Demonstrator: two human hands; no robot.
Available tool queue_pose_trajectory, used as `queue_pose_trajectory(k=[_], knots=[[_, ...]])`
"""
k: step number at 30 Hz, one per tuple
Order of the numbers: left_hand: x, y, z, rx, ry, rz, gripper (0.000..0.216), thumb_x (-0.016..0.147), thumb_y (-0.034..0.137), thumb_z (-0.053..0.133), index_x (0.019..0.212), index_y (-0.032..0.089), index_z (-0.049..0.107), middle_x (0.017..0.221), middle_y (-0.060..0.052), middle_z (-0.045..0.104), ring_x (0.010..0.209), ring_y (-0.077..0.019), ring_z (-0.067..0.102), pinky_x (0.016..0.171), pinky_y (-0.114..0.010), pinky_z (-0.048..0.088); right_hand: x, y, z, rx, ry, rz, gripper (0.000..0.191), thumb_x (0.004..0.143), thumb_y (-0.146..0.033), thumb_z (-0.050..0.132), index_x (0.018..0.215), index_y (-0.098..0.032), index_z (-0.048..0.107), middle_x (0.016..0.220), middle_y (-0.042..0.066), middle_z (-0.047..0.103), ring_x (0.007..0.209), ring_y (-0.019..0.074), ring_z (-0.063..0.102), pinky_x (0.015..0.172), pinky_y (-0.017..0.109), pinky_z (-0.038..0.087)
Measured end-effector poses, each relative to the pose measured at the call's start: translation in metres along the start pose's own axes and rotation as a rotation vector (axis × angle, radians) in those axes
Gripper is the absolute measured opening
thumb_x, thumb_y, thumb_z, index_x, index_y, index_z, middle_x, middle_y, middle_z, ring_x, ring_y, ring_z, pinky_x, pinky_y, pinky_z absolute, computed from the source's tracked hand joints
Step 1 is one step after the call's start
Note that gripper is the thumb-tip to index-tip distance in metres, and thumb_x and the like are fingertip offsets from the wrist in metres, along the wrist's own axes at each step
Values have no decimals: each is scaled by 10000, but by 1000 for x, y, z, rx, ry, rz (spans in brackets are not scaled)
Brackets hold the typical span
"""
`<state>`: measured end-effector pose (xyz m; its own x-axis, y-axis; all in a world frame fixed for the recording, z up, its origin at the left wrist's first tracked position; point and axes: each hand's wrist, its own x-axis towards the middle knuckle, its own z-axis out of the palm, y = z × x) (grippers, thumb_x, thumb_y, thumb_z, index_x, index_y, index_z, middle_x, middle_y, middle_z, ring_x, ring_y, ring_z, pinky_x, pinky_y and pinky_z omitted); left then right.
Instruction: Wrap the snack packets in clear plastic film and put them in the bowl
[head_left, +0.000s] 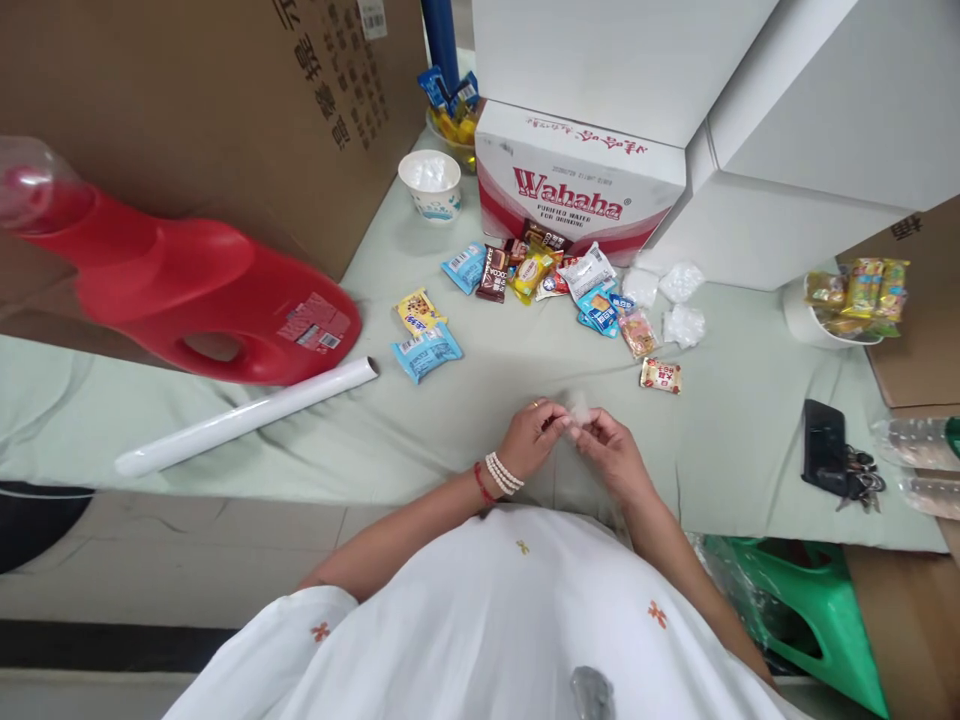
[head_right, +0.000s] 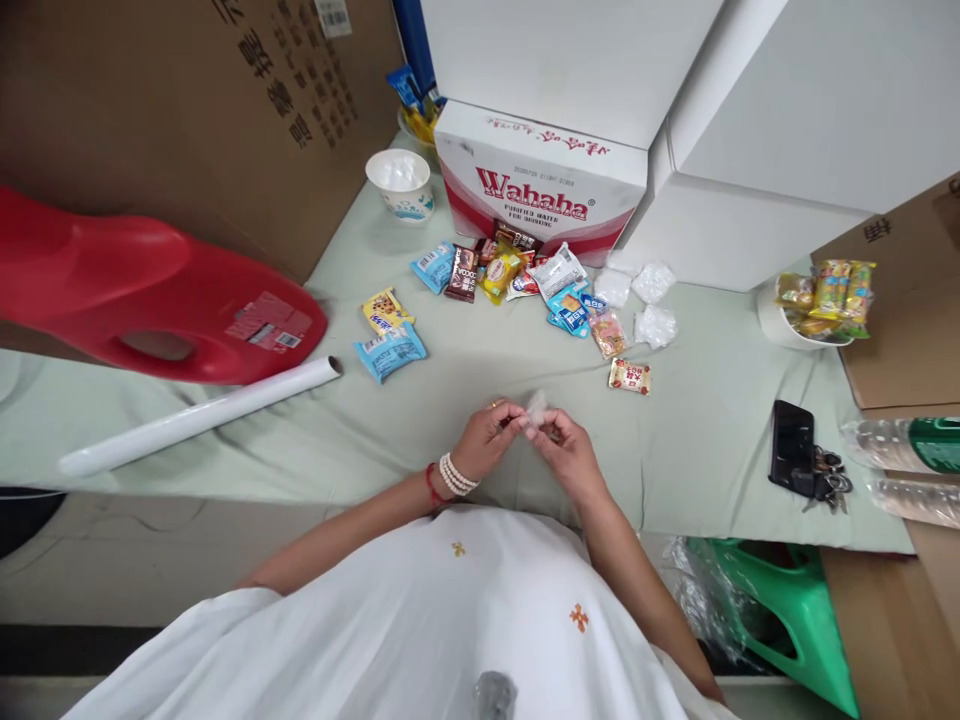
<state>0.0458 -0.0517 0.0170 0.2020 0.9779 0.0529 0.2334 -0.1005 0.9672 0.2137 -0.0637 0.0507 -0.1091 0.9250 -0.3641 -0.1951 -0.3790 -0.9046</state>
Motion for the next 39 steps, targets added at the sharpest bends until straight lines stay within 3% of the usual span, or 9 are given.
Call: queue_pose_trajectory(k=[4, 10, 15, 20, 25, 27, 29, 32, 39], knots=[[1, -1, -8, -290, -46, -160, 418, 955, 585, 534, 813, 191, 554, 706, 19, 518, 676, -134, 475, 683, -294, 409, -5, -2, -19, 107, 77, 64, 302, 683, -407, 917, 832, -226, 727, 696, -33, 536, 590, 84, 405, 518, 192, 379], [0, 1, -15, -877, -46, -409, 495, 775, 607, 778, 780, 187, 517, 736, 36, 481, 659, -88, 447, 602, -230, 386, -3, -3, -54, 95, 78, 178, 387, 671, -467, 905, 801, -187, 672, 630, -58, 425, 534, 67, 305, 447, 185, 280], [-3, 11, -14, -947, -22, -410, 503, 726, 571, 843, 738, 176, 531, 700, 37, 492, 655, -87, 441, 595, -221, 371, -3, -5, -45, -374, 387, -244, 331, 850, -531, 738, 880, -214, 648, 748, -15, 555, 653, 130, 475, 596, 256, 425], [-4, 19, -17, -886, -48, -386, 483, 764, 574, 817, 744, 173, 549, 672, 33, 526, 639, -94, 455, 622, -240, 391, -4, -14, -11, -713, -92, -517, 396, 819, -475, 798, 1141, -278, 677, 1131, 72, 648, 1029, 248, 586, 846, 377, 512], [-5, 23, -23, -965, 26, -389, 476, 748, 549, 841, 754, 169, 554, 694, 38, 513, 639, -88, 453, 588, -225, 384, 0, -12, -4, -668, 70, -628, 340, 951, -500, 634, 1200, -269, 626, 1092, 70, 600, 960, 227, 585, 846, 394, 515], [-6, 22, -24, -973, 28, -398, 466, 752, 541, 840, 763, 167, 563, 700, 33, 522, 642, -89, 461, 586, -224, 389, -1, -10, -3, -794, 29, -722, 415, 882, -525, 722, 1201, -272, 648, 1166, 92, 605, 1069, 269, 562, 947, 451, 481], [-8, 21, -24, -977, 20, -403, 453, 766, 539, 830, 778, 165, 575, 711, 26, 535, 651, -92, 471, 596, -227, 400, -1, -9, 0, -902, -63, -778, 334, 861, -472, 763, 1126, -281, 692, 1191, 93, 631, 1117, 288, 541, 998, 480, 444], [-9, 18, -29, -986, 22, -411, 437, 764, 522, 837, 792, 165, 586, 723, 26, 535, 663, -91, 477, 605, -223, 412, 1, -11, 0, -828, -110, -747, 81, 958, -341, 657, 980, -283, 709, 1093, 64, 678, 1051, 251, 566, 976, 453, 440], [-5, 7, -67, -938, -106, -418, 412, 745, 478, 863, 765, 154, 608, 714, 13, 562, 665, -100, 530, 645, -234, 462, -2, -24, -27, -385, -108, -322, 206, 996, -428, 605, 918, -243, 652, 923, 22, 694, 835, 175, 606, 755, 302, 458]])
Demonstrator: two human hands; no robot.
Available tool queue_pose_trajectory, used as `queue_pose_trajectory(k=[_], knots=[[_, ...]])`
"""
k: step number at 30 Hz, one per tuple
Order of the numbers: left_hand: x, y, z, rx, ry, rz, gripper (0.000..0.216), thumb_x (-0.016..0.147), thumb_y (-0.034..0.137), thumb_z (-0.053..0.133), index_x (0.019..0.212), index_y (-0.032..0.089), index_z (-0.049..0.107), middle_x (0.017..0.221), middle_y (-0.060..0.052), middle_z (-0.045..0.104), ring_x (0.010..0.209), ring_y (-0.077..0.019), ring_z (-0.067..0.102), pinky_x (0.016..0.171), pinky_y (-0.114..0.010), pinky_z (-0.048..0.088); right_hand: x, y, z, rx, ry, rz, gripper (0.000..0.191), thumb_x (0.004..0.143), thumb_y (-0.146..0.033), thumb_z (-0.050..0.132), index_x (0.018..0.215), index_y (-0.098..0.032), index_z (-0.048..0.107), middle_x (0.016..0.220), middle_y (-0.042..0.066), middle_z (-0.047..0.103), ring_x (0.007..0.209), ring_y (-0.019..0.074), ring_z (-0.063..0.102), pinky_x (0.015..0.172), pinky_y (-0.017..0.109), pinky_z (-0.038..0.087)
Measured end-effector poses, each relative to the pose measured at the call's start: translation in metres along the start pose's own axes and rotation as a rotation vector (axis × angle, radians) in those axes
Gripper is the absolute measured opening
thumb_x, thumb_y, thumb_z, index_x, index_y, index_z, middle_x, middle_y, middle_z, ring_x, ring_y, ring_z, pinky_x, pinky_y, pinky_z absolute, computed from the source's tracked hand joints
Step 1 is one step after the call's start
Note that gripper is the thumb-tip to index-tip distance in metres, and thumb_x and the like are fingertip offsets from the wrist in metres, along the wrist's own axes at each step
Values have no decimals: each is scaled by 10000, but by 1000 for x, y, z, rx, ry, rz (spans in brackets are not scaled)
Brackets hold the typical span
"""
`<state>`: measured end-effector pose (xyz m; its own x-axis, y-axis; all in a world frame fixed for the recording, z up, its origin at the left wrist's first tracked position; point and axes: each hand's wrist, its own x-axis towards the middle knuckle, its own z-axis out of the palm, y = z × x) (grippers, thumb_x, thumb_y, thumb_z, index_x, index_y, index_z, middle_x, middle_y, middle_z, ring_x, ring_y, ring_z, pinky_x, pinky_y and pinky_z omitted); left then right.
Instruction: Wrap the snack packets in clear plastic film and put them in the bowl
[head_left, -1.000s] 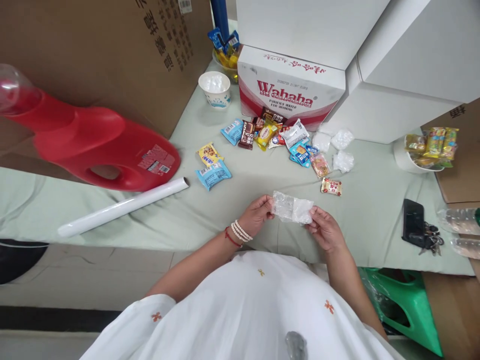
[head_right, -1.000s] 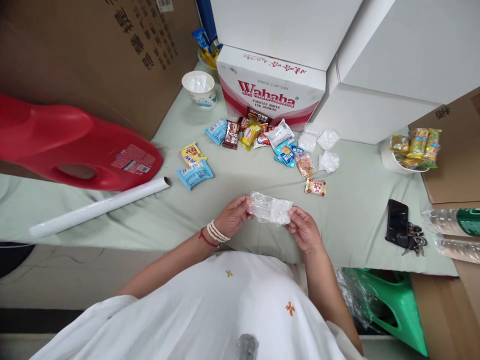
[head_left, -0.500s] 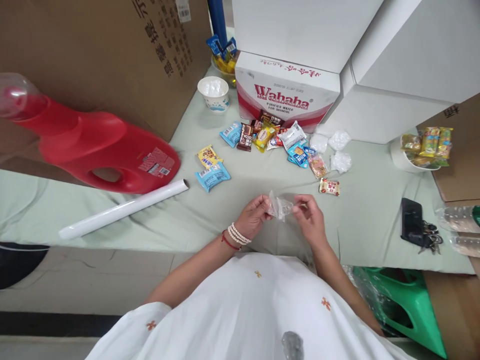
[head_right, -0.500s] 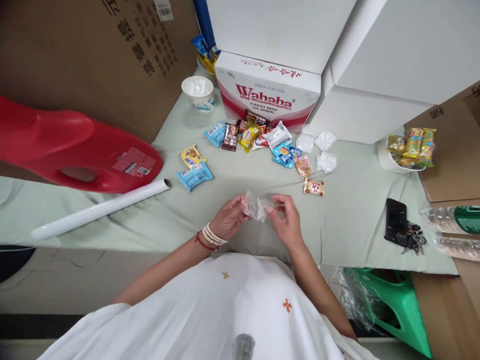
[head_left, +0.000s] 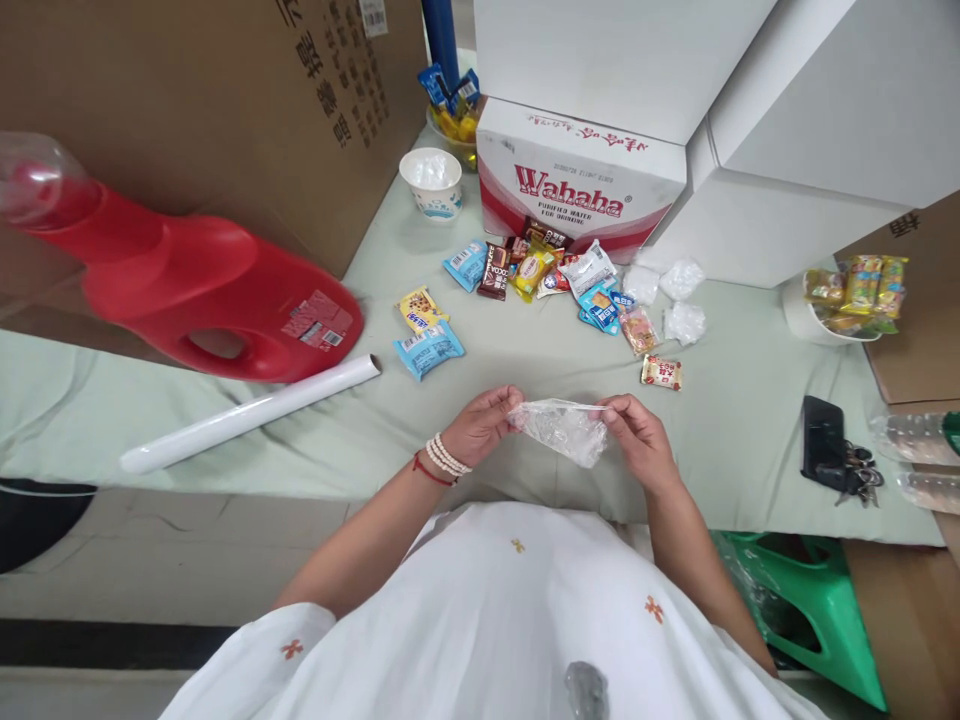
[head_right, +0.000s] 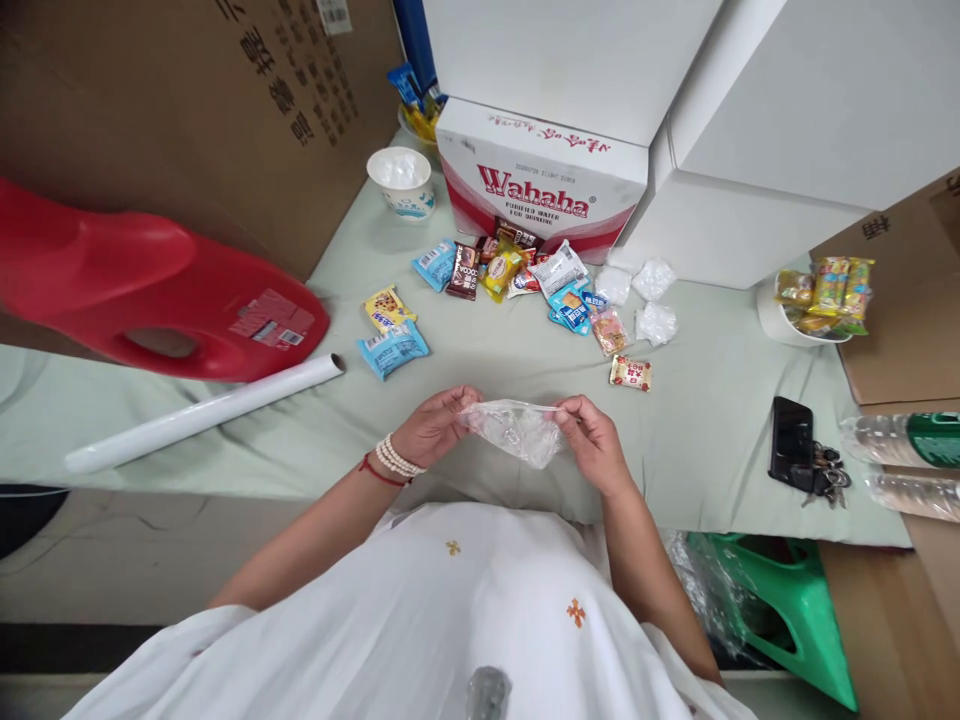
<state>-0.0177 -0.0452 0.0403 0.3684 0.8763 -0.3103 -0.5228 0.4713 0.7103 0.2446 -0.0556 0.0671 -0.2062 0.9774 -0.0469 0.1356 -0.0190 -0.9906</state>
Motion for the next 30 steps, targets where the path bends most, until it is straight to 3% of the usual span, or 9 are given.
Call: queue_pose_trajectory(k=[3, 7, 10, 14, 17, 20, 25, 28, 30], knots=[[1, 3, -2, -53, -3, -55, 482, 765, 614, 793, 811, 170, 610, 866, -39, 647, 833, -174, 640, 761, -313, 552, -1, 2, 4, 92, 97, 100, 261, 986, -473, 609, 877, -236, 609, 786, -6, 661, 684, 150, 551, 647, 272, 419], [-3, -11, 16, 56, 153, -151, 730, 771, 889, 515, 957, 190, 608, 1087, -118, 676, 1067, -281, 656, 817, -410, 580, -1, 4, 29, 61, 324, 75, 288, 983, -486, 600, 847, -234, 573, 736, -23, 618, 663, 148, 527, 655, 274, 426], [-8, -26, 33, 499, 277, 0, 700, 764, 824, 612, 1059, 189, 620, 1191, -129, 650, 1155, -285, 614, 932, -427, 546, -5, 6, 49, -58, 369, 33, 278, 995, -484, 577, 874, -234, 580, 777, -8, 650, 734, 165, 576, 736, 298, 462], [-2, -36, 36, 950, 349, 284, 545, 728, 539, 823, 1121, 195, 670, 1342, -151, 589, 1279, -308, 553, 1106, -476, 451, -9, 7, 63, -12, 297, 48, 282, 992, -504, 571, 906, -236, 586, 795, -2, 664, 748, 172, 592, 751, 309, 484], [6, -38, 23, 893, 399, 311, 241, 845, 428, 718, 945, 210, 744, 1216, -119, 653, 1166, -268, 613, 987, -416, 517, -6, 4, 55, 135, 308, 75, 269, 965, -494, 622, 896, -234, 612, 852, 4, 670, 806, 166, 603, 809, 313, 507], [10, -35, 10, 647, 438, 254, 254, 841, 449, 715, 831, 195, 737, 929, -63, 698, 935, -216, 645, 820, -328, 528, -3, 0, 36, 380, 277, 167, 267, 886, -476, 730, 849, -238, 613, 982, 19, 697, 894, 173, 641, 836, 328, 551], [11, -28, 14, 138, 342, 94, 442, 715, 560, 825, 826, 165, 659, 690, 10, 626, 651, -130, 577, 647, -263, 474, 2, 3, 4, 687, 124, 382, 293, 794, -403, 819, 816, -228, 586, 920, 8, 725, 555, 103, 556, 527, 251, 518], [9, -26, 24, 187, 316, 156, 446, 780, 604, 768, 831, 184, 626, 627, 36, 565, 574, -113, 515, 601, -254, 435, 9, 12, -2, 719, 202, 415, 321, 775, -438, 841, 821, -216, 613, 827, 4, 715, 562, 107, 578, 502, 226, 517], [6, -27, 30, 373, 374, 242, 408, 867, 605, 679, 824, 205, 609, 617, 32, 566, 573, -127, 505, 602, -259, 412, 11, 15, 3, 714, 227, 478, 458, 789, -642, 769, 893, -209, 661, 886, 59, 743, 738, 175, 690, 617, 292, 601]])
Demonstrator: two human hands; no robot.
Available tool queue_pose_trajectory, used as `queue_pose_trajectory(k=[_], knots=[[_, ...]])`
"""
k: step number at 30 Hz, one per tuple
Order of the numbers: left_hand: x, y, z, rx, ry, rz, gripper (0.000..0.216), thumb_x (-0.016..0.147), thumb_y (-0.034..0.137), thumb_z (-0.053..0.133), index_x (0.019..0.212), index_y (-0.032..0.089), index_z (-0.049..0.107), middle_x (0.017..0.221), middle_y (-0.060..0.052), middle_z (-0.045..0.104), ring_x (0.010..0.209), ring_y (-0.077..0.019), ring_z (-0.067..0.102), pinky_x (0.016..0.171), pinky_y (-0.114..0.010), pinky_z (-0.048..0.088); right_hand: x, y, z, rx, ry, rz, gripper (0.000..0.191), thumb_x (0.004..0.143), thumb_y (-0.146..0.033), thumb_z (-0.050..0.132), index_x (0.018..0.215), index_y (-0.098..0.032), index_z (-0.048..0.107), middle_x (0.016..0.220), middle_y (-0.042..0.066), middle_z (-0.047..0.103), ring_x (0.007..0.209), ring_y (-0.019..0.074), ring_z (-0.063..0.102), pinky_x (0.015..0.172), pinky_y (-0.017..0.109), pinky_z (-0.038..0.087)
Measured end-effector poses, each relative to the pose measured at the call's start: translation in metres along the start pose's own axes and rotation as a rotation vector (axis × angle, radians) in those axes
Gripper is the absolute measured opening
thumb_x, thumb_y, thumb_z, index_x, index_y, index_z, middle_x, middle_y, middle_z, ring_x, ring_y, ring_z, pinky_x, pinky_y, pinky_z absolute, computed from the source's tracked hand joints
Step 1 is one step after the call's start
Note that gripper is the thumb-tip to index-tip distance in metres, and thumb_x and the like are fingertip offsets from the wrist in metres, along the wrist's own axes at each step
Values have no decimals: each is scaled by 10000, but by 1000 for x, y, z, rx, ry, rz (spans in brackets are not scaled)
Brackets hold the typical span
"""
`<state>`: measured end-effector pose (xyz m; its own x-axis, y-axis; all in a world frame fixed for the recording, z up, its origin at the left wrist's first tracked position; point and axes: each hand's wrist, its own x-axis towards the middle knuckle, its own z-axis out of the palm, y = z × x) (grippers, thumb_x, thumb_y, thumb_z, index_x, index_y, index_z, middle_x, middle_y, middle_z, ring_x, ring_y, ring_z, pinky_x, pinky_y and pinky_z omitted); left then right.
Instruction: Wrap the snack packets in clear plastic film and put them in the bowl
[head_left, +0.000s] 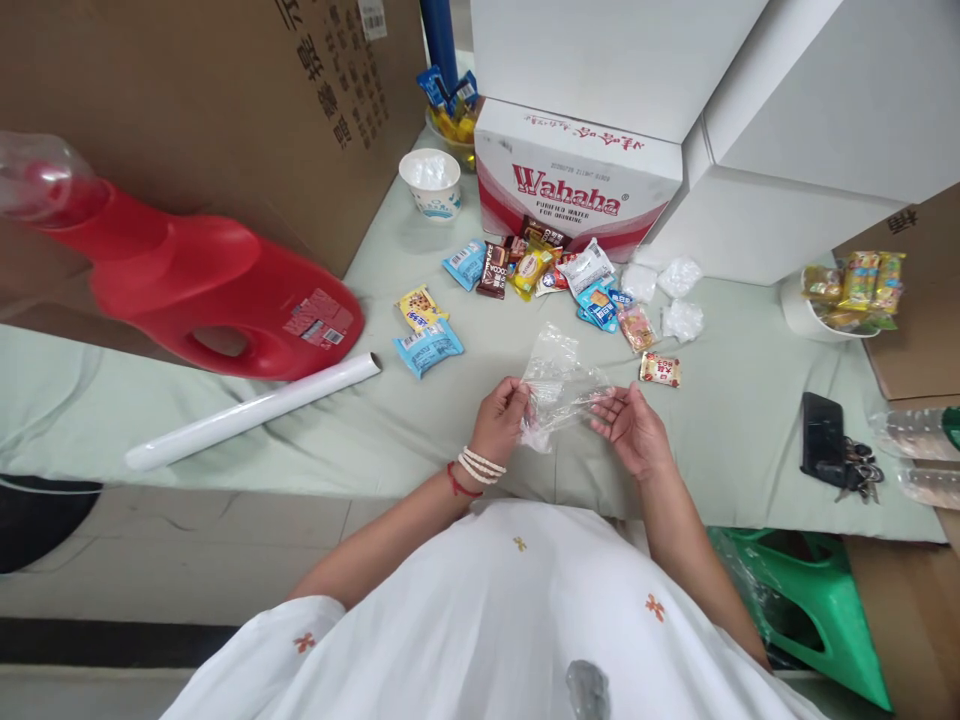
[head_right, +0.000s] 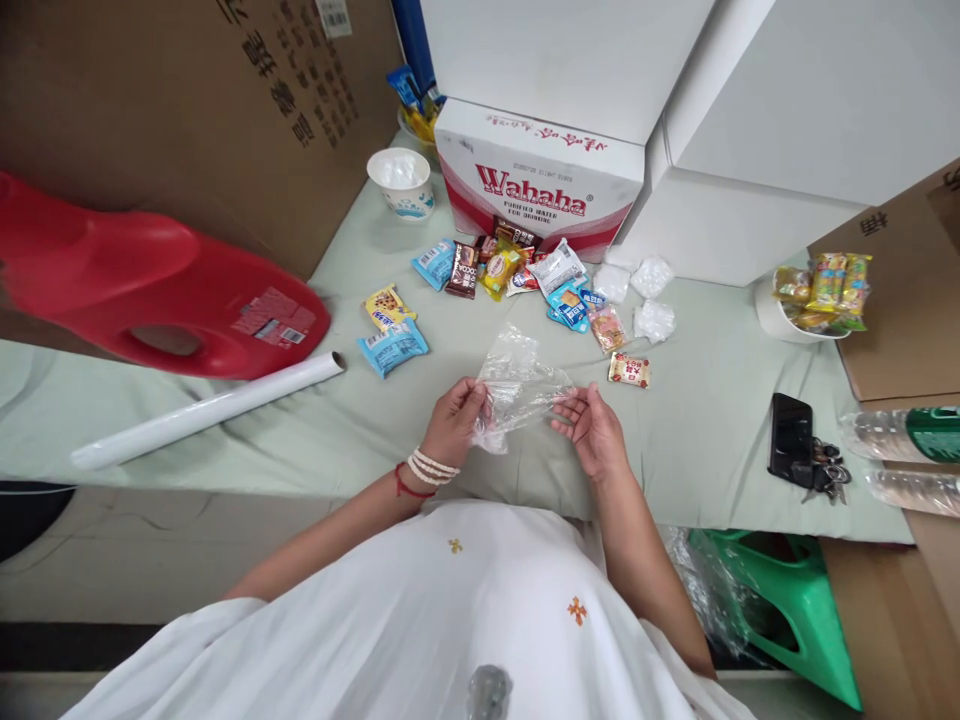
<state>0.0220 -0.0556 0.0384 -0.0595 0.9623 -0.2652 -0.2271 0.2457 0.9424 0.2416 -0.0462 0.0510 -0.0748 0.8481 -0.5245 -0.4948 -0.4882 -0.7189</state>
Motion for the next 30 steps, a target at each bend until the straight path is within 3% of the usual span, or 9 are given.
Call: queue_pose_trajectory(k=[3, 7, 10, 14, 16, 19, 21, 25, 30], knots=[[-8, 2, 5, 272, 61, 161, 321, 946, 532, 600, 866, 225, 647, 683, 4, 613, 664, -166, 546, 688, -277, 415, -4, 18, 13, -68, -12, 117, 697, 745, -842, 651, 1009, -200, 708, 1043, 131, 757, 946, 254, 720, 737, 395, 635], [-10, 3, 5, 411, 136, 321, 259, 951, 462, 605, 863, 232, 685, 758, -23, 613, 770, -192, 554, 778, -292, 413, -10, 42, 30, -244, 19, 28, 441, 678, -552, 888, 900, -211, 719, 986, 36, 743, 889, 166, 683, 722, 262, 595], [-1, 0, -4, 372, 154, 225, 320, 949, 514, 591, 814, 228, 646, 665, 11, 540, 663, -165, 537, 670, -269, 414, -8, 41, 30, -211, 40, -19, 379, 674, -455, 914, 834, -198, 687, 919, 12, 734, 819, 135, 678, 746, 256, 594], [16, -6, -24, 213, 29, 10, 451, 854, 659, 652, 799, 213, 619, 553, 59, 475, 486, -121, 509, 505, -239, 380, -2, 25, 23, -94, -61, 131, 377, 684, -385, 927, 859, -198, 651, 823, 8, 719, 721, 137, 687, 715, 287, 609], [21, -9, -32, 99, 35, -67, 513, 802, 717, 672, 839, 209, 611, 531, 72, 487, 435, -108, 498, 460, -229, 364, -1, 21, 22, -61, -74, 131, 348, 708, -353, 915, 863, -209, 639, 737, -31, 666, 638, 106, 632, 653, 251, 585], [20, -10, -35, -32, 26, -286, 641, 789, 827, 569, 856, 191, 607, 608, 11, 603, 499, -135, 587, 434, -227, 399, 0, 26, 28, -60, -48, 10, 299, 751, -341, 879, 854, -225, 623, 725, -51, 622, 622, 91, 578, 625, 225, 544], [14, -10, -33, -43, -36, -380, 658, 762, 825, 601, 848, 174, 624, 724, -42, 671, 616, -162, 647, 466, -238, 462, 1, 33, 33, -87, -30, -80, 281, 776, -361, 851, 866, -233, 618, 759, -45, 626, 656, 100, 582, 645, 236, 532], [-3, -9, -30, 40, -151, -340, 480, 660, 559, 853, 803, 168, 614, 672, 3, 631, 601, -138, 617, 484, -217, 449, 3, 43, 39, -111, 1, -187, 264, 809, -392, 811, 882, -242, 606, 831, -27, 657, 762, 120, 623, 731, 259, 540], [-24, -7, -44, 143, -125, -202, 311, 745, 424, 796, 763, 181, 604, 610, 36, 579, 552, -102, 519, 539, -223, 419, 9, 36, 29, 108, 99, -73, 254, 747, -283, 839, 833, -236, 604, 817, -26, 681, 723, 123, 644, 685, 266, 569]])
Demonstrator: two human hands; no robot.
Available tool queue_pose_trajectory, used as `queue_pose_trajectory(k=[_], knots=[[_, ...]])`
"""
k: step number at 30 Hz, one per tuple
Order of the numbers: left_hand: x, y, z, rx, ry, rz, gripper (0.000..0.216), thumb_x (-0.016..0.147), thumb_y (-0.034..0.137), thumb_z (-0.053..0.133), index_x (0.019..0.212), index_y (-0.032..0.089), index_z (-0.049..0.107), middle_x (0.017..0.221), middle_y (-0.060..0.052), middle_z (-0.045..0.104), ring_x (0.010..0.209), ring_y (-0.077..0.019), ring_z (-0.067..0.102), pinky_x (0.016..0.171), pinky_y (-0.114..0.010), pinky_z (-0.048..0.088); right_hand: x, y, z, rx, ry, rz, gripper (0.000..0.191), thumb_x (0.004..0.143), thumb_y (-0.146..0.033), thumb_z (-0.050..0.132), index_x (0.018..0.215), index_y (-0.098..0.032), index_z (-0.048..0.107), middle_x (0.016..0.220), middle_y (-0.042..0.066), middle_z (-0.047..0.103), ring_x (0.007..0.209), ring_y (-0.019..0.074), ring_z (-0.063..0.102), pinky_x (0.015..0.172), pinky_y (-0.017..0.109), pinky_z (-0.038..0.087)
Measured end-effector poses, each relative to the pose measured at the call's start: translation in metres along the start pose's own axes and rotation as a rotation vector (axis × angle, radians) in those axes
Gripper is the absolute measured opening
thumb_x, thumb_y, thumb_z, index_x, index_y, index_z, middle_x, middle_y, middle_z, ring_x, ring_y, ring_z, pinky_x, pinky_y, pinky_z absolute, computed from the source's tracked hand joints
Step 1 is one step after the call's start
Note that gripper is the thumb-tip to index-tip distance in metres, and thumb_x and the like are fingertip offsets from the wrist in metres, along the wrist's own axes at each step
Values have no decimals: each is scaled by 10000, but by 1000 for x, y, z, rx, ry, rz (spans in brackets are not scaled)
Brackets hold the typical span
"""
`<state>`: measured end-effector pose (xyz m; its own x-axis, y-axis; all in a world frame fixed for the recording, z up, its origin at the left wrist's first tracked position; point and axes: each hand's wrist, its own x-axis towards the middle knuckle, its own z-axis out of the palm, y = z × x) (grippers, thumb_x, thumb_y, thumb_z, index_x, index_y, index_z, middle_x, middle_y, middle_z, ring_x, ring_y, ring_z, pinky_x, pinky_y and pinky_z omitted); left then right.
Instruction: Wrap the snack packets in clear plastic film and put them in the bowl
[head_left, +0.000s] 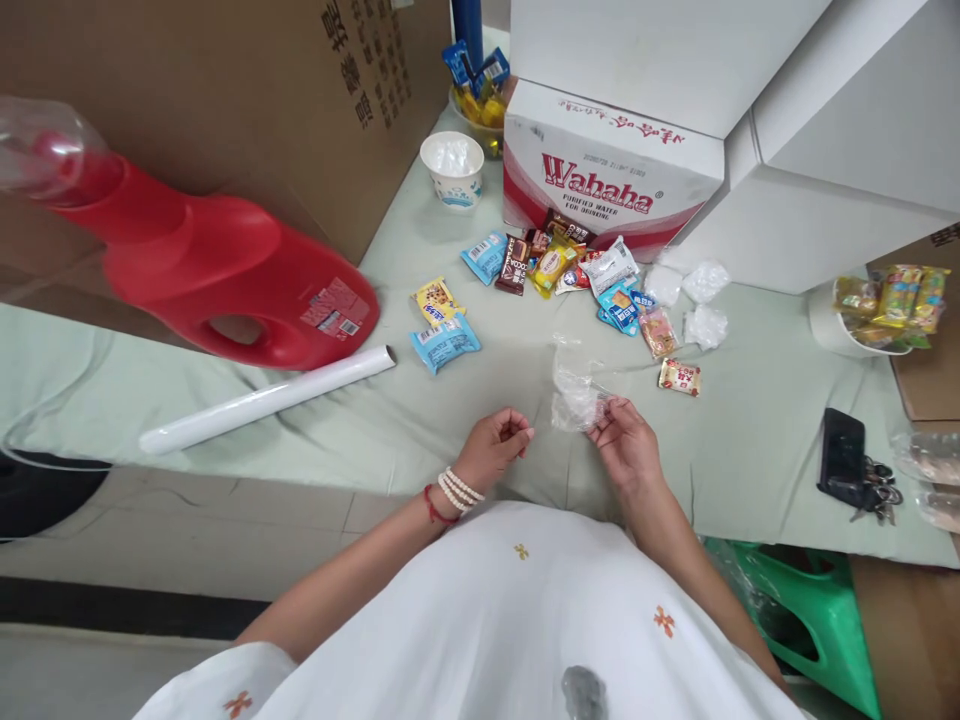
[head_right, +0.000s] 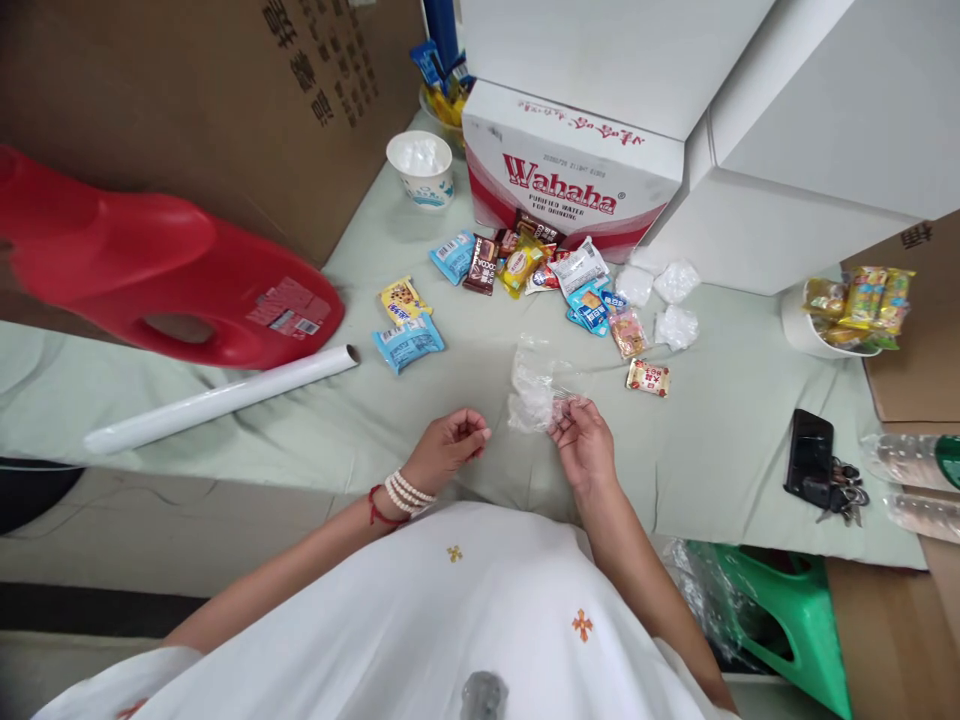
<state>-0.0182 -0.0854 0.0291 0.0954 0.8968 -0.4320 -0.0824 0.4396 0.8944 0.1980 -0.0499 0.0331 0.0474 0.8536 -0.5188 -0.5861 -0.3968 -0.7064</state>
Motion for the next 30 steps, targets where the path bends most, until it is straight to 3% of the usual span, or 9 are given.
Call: queue_pose_trajectory(k=[4, 6, 10, 15, 18, 22, 26, 30], knots=[[-5, 1, -2, 26, 120, 116, 355, 774, 449, 785, 983, 185, 676, 929, -42, 674, 768, -151, 586, 635, -248, 450, 2, 0, -5, 70, -29, 103, 210, 728, -206, 824, 817, -221, 634, 802, -14, 704, 749, 140, 678, 738, 299, 602], [0, 4, 4, -2, 101, 133, 431, 791, 486, 771, 1094, 197, 671, 1004, -52, 675, 766, -155, 574, 642, -261, 442, 0, 4, -4, 48, -72, 136, 193, 748, -217, 818, 824, -217, 641, 834, 7, 731, 769, 152, 696, 757, 310, 609], [7, 13, 16, 49, 69, 196, 319, 832, 502, 730, 794, 187, 696, 689, 10, 574, 630, -132, 463, 616, -263, 371, -2, 10, -4, 1, -111, 116, 187, 777, -248, 813, 824, -218, 634, 874, 25, 752, 765, 152, 710, 754, 303, 612], [-14, 11, 4, 198, 190, 410, 163, 838, 380, 740, 791, 226, 763, 779, -34, 658, 679, -159, 510, 657, -286, 390, 4, 7, -16, 86, -5, 78, 196, 754, -220, 804, 819, -230, 619, 893, 20, 763, 805, 163, 725, 816, 349, 621], [-28, -5, -10, 304, 197, 323, 112, 835, 336, 723, 819, 237, 772, 755, -33, 658, 676, -174, 531, 662, -292, 409, 5, 6, -18, 111, 12, 95, 206, 746, -213, 799, 814, -237, 606, 853, 4, 754, 799, 159, 719, 793, 342, 622], [-37, -13, -16, 384, 374, 242, 102, 848, 327, 692, 869, 229, 712, 851, -35, 644, 740, -184, 571, 680, -289, 448, -1, 7, -8, 93, -5, 63, 214, 762, -243, 806, 816, -232, 599, 823, -9, 732, 773, 140, 696, 743, 297, 603], [-30, 3, 0, 422, 357, 356, 151, 930, 372, 606, 940, 228, 651, 974, -67, 639, 900, -212, 604, 771, -309, 484, -11, 7, 5, 0, -100, -21, 222, 784, -295, 806, 824, -234, 596, 846, 5, 731, 766, 149, 679, 696, 285, 577], [-2, 10, 22, 550, 357, 313, 195, 922, 394, 607, 971, 205, 605, 990, -86, 633, 908, -232, 606, 831, -359, 477, -20, 3, 12, -41, -135, -57, 248, 785, -330, 807, 823, -239, 580, 847, 2, 719, 772, 152, 664, 705, 285, 562]])
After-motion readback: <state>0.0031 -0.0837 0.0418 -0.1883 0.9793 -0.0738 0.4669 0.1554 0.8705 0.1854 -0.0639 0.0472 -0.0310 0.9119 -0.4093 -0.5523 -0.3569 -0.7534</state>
